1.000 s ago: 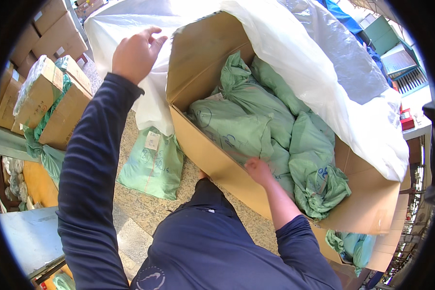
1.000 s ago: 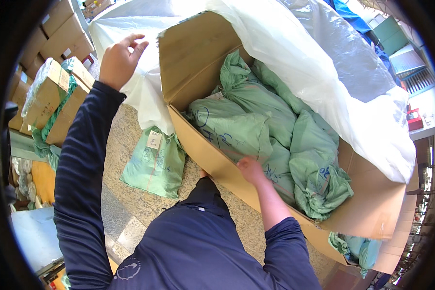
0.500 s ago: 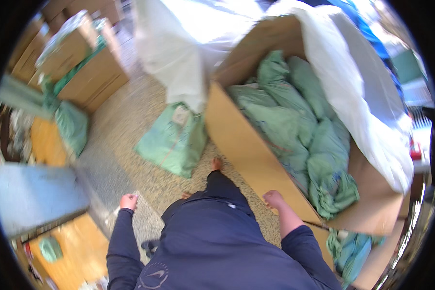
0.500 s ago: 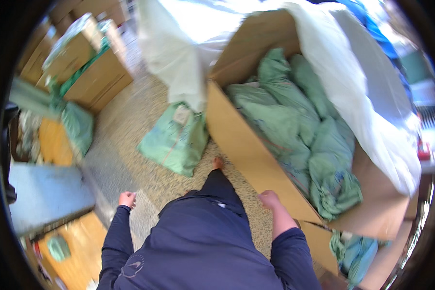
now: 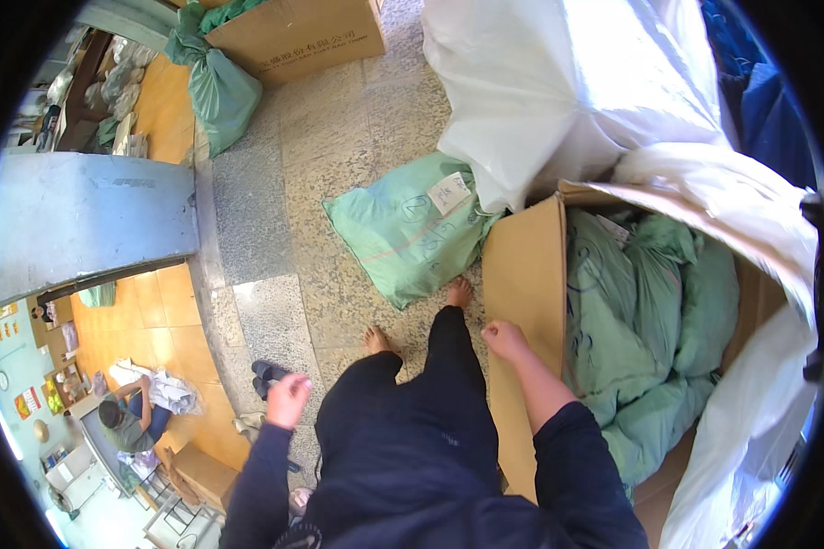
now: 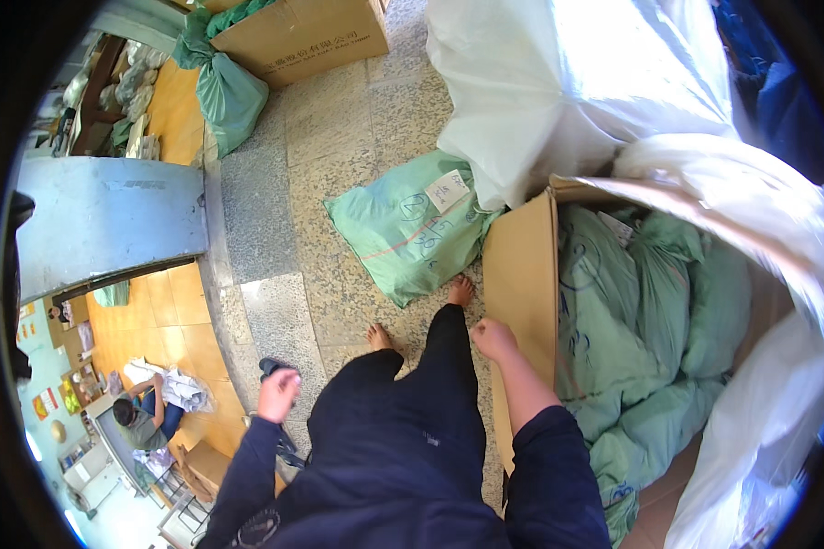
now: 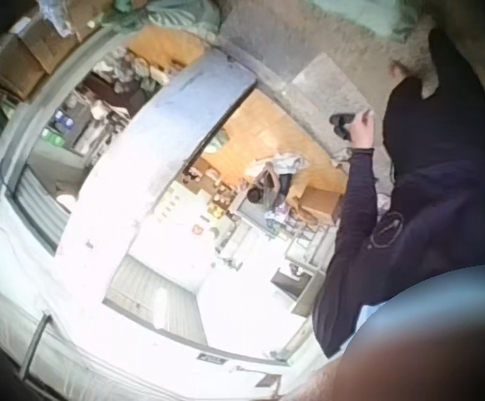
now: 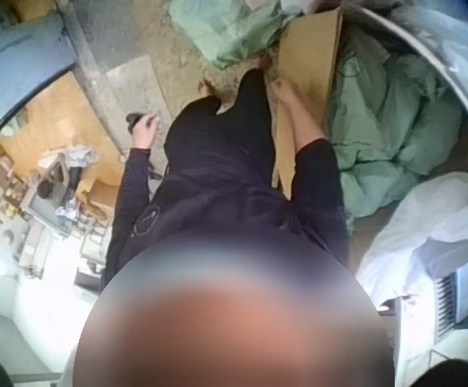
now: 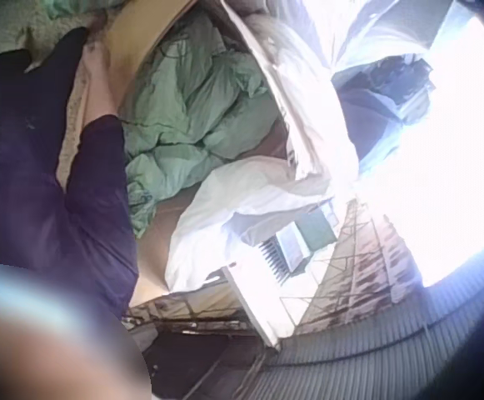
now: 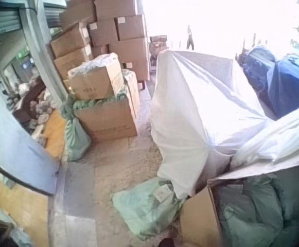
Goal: The person writes on a green sack and a cardboard box using a blue marker, then writes on a clipboard. They move around a cluttered room, pick up a sack, and place it into a large cardboard box.
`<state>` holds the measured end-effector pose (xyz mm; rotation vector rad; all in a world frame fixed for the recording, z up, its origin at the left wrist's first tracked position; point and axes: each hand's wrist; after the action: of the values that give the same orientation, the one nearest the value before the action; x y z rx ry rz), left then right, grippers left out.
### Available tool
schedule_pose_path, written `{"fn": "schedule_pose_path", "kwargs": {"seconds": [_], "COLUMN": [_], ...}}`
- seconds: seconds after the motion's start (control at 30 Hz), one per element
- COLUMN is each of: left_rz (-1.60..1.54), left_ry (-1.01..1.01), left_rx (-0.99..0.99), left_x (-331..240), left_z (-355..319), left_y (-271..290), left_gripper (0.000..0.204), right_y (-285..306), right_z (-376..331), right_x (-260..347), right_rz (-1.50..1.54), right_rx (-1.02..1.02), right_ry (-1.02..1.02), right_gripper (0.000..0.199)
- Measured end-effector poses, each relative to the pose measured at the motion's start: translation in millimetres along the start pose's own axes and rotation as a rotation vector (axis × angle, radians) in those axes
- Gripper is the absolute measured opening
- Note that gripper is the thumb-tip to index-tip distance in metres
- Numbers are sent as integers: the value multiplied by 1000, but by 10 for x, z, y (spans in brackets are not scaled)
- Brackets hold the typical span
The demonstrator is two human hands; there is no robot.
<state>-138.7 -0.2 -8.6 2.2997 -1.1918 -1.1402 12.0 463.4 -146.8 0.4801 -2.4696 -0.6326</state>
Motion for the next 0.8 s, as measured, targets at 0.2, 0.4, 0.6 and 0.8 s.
{"fn": "schedule_pose_path", "kwargs": {"seconds": [0.2,0.4,0.6,0.8], "left_rz": [-9,427,386,757], "left_ry": [123,123,40,-605], "left_rx": [133,304,-30,-303], "left_x": [-620,486,1072,140], "left_z": [-343,804,2763,4898], "left_y": [-738,-1695,-2274,-2395], "left_gripper": [27,39,61,63], "right_y": [-198,-972,-1606,-1660], "right_z": [1882,3133,4060,4125], "right_x": [95,-115,-332,-331], "right_rz": [32,277,690,563], "right_rx": [31,-222,-599,-684], "right_ry": [-215,-212,-415,-343], "right_gripper": [46,54,73,75]}}
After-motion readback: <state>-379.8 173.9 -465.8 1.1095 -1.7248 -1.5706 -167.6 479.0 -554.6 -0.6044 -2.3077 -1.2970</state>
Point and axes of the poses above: each hand's wrist, its own z-axis towards the middle knuckle, its own y-axis out of the back of the hand, x = y × z, and after that the axes turned 3 degrees about -x, right-handed
